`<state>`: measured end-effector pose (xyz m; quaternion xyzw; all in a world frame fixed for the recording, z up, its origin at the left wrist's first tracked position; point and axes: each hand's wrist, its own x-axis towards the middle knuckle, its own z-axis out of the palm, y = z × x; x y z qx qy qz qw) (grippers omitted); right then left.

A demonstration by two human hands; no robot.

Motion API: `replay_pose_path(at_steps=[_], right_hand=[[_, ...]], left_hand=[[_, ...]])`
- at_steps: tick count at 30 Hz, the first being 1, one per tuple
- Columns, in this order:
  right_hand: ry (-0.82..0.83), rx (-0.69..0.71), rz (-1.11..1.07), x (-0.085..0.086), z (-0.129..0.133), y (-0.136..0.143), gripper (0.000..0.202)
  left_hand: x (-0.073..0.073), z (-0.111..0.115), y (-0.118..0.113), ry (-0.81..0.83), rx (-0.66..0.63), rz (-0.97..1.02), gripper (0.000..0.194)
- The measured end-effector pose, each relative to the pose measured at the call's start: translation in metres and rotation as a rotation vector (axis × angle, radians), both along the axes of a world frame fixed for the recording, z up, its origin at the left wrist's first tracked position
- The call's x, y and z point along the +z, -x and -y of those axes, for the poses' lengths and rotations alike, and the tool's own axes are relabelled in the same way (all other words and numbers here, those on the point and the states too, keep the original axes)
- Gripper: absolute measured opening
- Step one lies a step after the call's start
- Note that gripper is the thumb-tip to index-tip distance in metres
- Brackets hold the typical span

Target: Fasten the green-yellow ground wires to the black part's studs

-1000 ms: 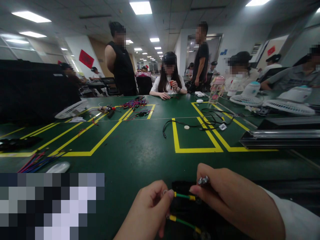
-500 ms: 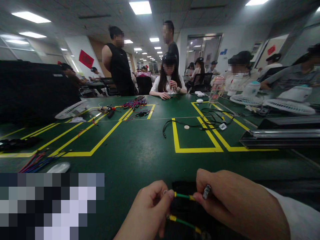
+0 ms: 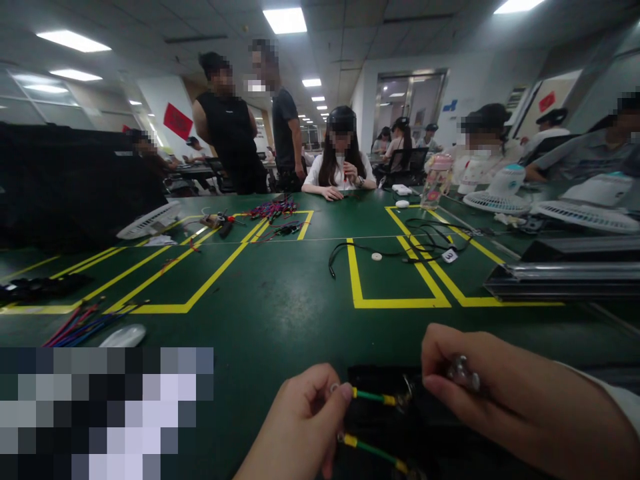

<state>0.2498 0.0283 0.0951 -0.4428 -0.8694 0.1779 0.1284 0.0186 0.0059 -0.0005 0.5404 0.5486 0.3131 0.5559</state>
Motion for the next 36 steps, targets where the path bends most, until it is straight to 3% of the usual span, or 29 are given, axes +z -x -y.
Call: replay_pose_path(at_steps=[16, 36], right_hand=[[0.053, 0.025, 0.091, -0.012, 0.004, 0.002, 0.012], [0.006, 0.218, 0.144, -0.004, 0.0, -0.004, 0.011]], left_hand=[[-0.002, 0.001, -0.001, -0.002, 0.003, -0.005, 0.031], [-0.002, 0.0, -0.001, 0.003, 0.005, 0.026, 0.032]])
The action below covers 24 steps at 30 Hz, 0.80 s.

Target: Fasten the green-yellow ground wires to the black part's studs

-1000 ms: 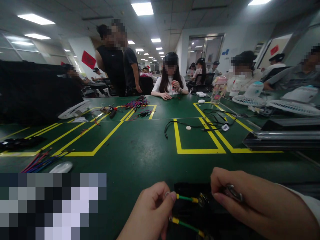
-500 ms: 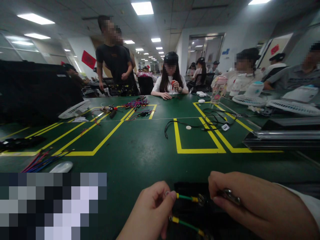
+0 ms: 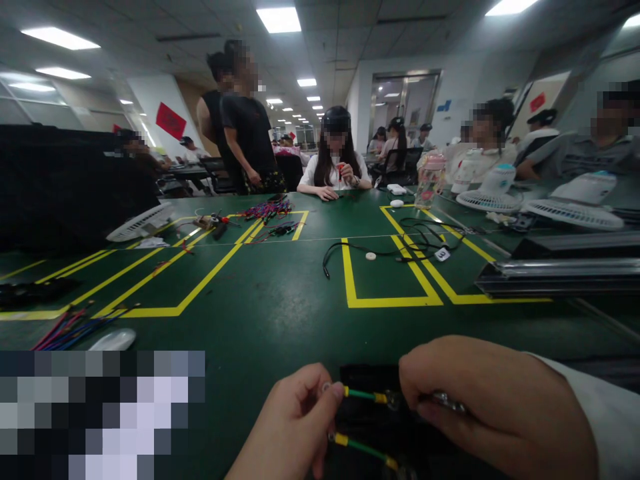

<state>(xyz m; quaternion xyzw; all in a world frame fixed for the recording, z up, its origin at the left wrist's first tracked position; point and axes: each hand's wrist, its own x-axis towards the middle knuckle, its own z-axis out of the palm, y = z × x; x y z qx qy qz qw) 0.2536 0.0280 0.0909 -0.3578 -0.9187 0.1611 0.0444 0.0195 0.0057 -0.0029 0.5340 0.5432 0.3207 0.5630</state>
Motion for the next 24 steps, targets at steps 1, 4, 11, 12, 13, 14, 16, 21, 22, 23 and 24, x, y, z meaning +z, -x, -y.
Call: replay_pose_path(at_steps=[1, 4, 11, 12, 13, 14, 16, 21, 22, 23, 24], right_hand=[[0.003, 0.007, -0.013, 0.0, -0.001, -0.001, 0.011], [0.036, 0.004, -0.101, 0.002, -0.003, -0.003, 0.015], [0.208, -0.24, -0.379, 0.01, -0.012, -0.012, 0.014], [0.266, -0.257, -0.402, 0.009, -0.012, -0.013, 0.011], [0.31, -0.262, -0.422, 0.007, -0.011, -0.012, 0.007], [0.324, -0.261, -0.434, 0.005, -0.01, -0.011, 0.006], [0.238, -0.259, -0.423, 0.0, -0.007, -0.008, 0.01], [0.015, -0.247, -0.247, -0.009, -0.001, 0.004, 0.016], [0.009, -0.239, -0.209, -0.01, 0.0, 0.006, 0.016], [-0.003, -0.233, -0.179, -0.011, 0.0, 0.008, 0.016], [-0.02, -0.23, -0.156, -0.011, 0.0, 0.01, 0.016]], left_hand=[[-0.001, 0.0, 0.0, 0.001, -0.002, -0.005, 0.032], [-0.003, 0.0, 0.0, 0.009, -0.008, 0.006, 0.032], [-0.005, 0.0, 0.0, 0.014, 0.009, 0.016, 0.032], [-0.003, 0.0, 0.0, 0.011, 0.01, 0.015, 0.032], [-0.002, 0.001, 0.0, 0.008, 0.01, 0.013, 0.032], [-0.001, 0.001, -0.001, 0.007, 0.012, 0.01, 0.032], [0.001, 0.001, -0.001, 0.013, 0.014, 0.008, 0.032], [0.0, 0.0, -0.001, 0.011, 0.005, 0.007, 0.03], [-0.001, 0.0, -0.001, 0.008, 0.004, 0.009, 0.03], [-0.001, -0.001, -0.001, 0.005, 0.003, 0.011, 0.031], [-0.001, -0.001, -0.001, 0.002, 0.002, 0.013, 0.031]])
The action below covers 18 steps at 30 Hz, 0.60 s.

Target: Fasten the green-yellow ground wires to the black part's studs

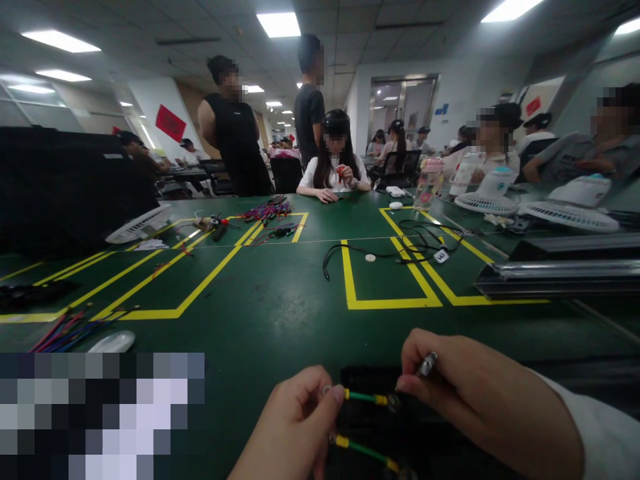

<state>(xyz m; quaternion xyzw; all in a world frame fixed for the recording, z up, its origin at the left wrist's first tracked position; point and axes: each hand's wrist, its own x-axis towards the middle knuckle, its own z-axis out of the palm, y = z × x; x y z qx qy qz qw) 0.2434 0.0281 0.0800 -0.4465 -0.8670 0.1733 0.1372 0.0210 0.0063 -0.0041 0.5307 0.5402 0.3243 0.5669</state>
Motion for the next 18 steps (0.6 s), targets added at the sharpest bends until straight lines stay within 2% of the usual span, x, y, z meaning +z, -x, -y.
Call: replay_pose_path(at_steps=[9, 18], right_hand=[[-0.024, 0.015, 0.063, 0.003, -0.001, 0.012, 0.014], [-0.019, 0.018, 0.072, 0.002, 0.0, 0.015, 0.013]], left_hand=[[0.005, 0.0, -0.001, 0.002, -0.021, -0.042, 0.033], [0.001, 0.0, 0.0, -0.002, -0.018, -0.039, 0.033]])
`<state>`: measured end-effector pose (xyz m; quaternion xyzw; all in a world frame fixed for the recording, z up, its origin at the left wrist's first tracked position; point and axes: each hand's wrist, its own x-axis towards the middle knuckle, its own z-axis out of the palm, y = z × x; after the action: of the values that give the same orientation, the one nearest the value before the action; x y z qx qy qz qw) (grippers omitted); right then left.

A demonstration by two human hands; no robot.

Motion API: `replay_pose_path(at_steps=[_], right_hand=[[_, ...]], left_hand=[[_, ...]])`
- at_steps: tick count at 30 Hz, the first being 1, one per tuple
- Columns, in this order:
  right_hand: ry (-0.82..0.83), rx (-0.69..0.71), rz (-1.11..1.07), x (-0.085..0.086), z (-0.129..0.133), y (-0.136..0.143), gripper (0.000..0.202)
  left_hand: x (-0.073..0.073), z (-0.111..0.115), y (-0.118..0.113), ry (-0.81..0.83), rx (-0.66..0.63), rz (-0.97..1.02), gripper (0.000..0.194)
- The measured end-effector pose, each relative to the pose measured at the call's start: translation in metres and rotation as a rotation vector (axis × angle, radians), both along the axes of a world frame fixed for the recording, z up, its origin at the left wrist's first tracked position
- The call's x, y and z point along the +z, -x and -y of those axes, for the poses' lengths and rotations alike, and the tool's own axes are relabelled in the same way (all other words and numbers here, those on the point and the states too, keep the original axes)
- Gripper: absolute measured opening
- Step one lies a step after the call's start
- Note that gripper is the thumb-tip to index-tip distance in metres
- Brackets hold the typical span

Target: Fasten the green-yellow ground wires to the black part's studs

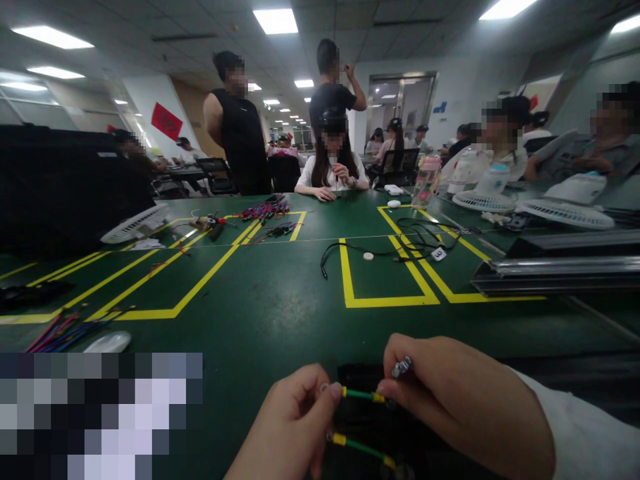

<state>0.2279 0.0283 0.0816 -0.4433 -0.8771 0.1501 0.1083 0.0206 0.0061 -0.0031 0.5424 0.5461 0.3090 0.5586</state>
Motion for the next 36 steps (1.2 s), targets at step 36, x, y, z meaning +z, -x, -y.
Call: replay_pose_path(at_steps=[36], right_hand=[[0.056, 0.089, -0.028, 0.005, 0.0004, -0.0081, 0.01]], left_hand=[[0.003, 0.0014, 0.0001, 0.006, 0.009, 0.019, 0.034]])
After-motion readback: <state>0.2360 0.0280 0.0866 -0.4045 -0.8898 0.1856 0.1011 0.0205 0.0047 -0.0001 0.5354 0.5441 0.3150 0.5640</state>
